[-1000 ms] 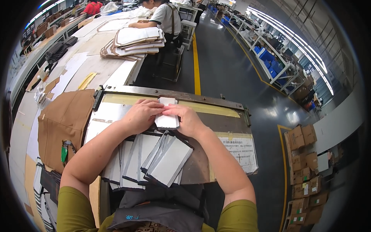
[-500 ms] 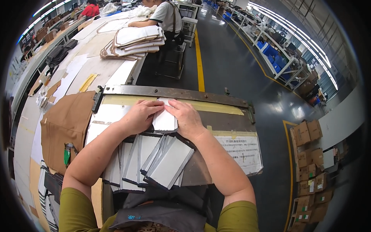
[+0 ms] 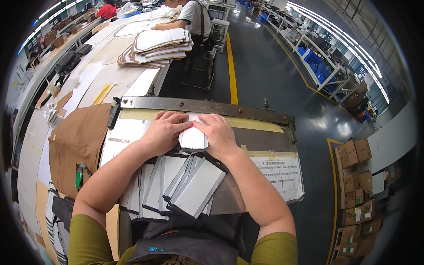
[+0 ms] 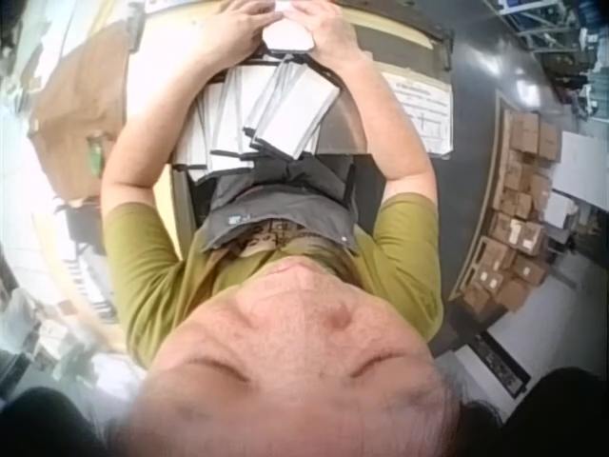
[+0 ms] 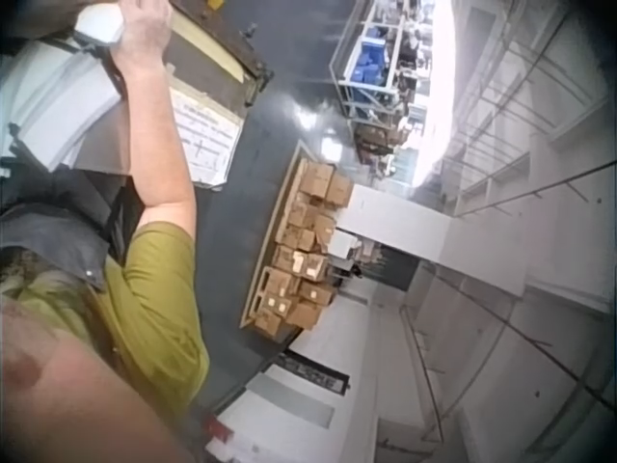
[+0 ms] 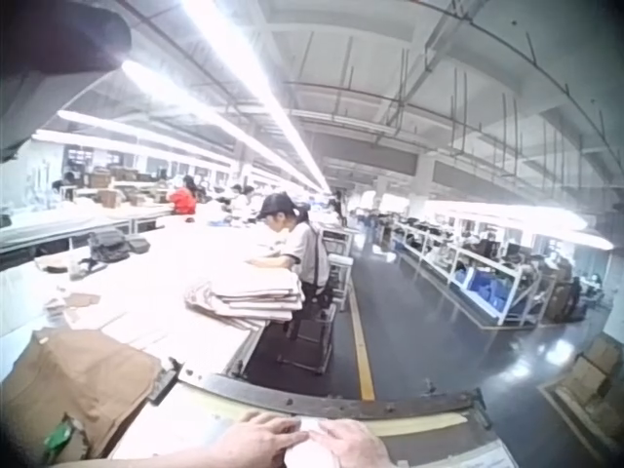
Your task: Folding and stacking leather wallet components over a metal assembly plate.
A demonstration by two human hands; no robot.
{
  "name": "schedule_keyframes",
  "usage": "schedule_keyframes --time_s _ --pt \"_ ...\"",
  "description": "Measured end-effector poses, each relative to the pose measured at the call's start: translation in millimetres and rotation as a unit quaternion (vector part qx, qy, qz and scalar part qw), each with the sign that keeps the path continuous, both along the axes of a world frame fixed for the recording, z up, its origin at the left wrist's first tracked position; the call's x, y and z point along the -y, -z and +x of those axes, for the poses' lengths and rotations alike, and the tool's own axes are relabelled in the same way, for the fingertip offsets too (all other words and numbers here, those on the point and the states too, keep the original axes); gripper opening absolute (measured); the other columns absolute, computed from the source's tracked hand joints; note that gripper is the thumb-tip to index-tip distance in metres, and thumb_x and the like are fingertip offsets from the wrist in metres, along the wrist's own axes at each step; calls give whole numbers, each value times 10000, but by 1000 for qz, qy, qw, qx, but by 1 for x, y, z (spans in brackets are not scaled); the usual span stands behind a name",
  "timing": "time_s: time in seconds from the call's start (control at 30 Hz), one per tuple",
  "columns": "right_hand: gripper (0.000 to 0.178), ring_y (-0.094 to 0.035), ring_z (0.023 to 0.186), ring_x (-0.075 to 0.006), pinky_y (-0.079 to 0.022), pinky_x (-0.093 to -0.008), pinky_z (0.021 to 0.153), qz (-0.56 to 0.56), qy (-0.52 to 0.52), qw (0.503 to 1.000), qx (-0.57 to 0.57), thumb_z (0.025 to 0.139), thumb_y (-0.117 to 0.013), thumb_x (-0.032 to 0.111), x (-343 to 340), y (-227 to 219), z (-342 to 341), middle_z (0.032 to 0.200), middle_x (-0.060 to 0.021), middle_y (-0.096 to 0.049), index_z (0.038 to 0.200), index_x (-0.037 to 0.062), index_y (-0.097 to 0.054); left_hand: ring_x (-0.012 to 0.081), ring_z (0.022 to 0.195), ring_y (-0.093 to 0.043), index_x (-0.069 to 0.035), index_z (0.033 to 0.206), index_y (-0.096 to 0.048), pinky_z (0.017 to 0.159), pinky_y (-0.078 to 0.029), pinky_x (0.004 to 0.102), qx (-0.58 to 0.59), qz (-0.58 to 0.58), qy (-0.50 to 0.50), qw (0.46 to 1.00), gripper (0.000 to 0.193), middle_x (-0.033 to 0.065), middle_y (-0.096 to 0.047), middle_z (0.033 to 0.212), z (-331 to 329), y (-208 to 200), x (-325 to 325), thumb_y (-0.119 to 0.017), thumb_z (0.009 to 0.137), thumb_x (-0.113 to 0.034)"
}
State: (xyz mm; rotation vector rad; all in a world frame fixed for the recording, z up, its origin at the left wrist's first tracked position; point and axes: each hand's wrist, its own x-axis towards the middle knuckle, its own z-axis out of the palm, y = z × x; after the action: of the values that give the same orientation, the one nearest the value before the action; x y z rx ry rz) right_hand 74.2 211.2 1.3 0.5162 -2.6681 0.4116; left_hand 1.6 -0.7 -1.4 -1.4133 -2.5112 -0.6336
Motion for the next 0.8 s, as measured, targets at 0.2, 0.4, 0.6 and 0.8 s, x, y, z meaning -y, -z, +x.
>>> schedule_keyframes --time_s 0.2,0.4,0.6,0.8 --pt "325 -593 1133 -301 -431 -418 1045 2 1 999 -36 830 -683 121 -1 2 0 1191 -113 -651 1153 120 -722 266 1220 -513 -175 1225 -699 1082 -346 432 -8 0 3 1000 424 72 -600 1215 -1 0 -1 -684 809 -94" --pt "299 -579 1180 -313 -422 -420 1052 -47 -12 999 -10 838 -680 127 1 1 4 1233 -139 -641 1132 111 -731 287 1294 -481 -186 1254 -681 1115 -324 435 25 -6 13 1000 480 92 -573 1337 1 -5 3 -668 796 -43" --pt "341 -566 1225 -315 -377 -425 1093 -86 22 993 76 854 -631 99 6 -6 8 1286 -156 -628 1193 74 -664 278 1333 -462 -184 1225 -684 1136 -308 431 71 -36 11 997 475 85 -555 1404 -2 -12 4 -662 778 -27" --pt "400 -572 1215 -299 -377 -431 1098 -1 50 998 46 838 -647 105 -2 -11 7 1292 -117 -634 1235 57 -634 271 1294 -494 -198 1135 -726 1141 -293 428 25 -5 8 1000 341 58 -614 1327 -2 -7 1 -674 811 -105"
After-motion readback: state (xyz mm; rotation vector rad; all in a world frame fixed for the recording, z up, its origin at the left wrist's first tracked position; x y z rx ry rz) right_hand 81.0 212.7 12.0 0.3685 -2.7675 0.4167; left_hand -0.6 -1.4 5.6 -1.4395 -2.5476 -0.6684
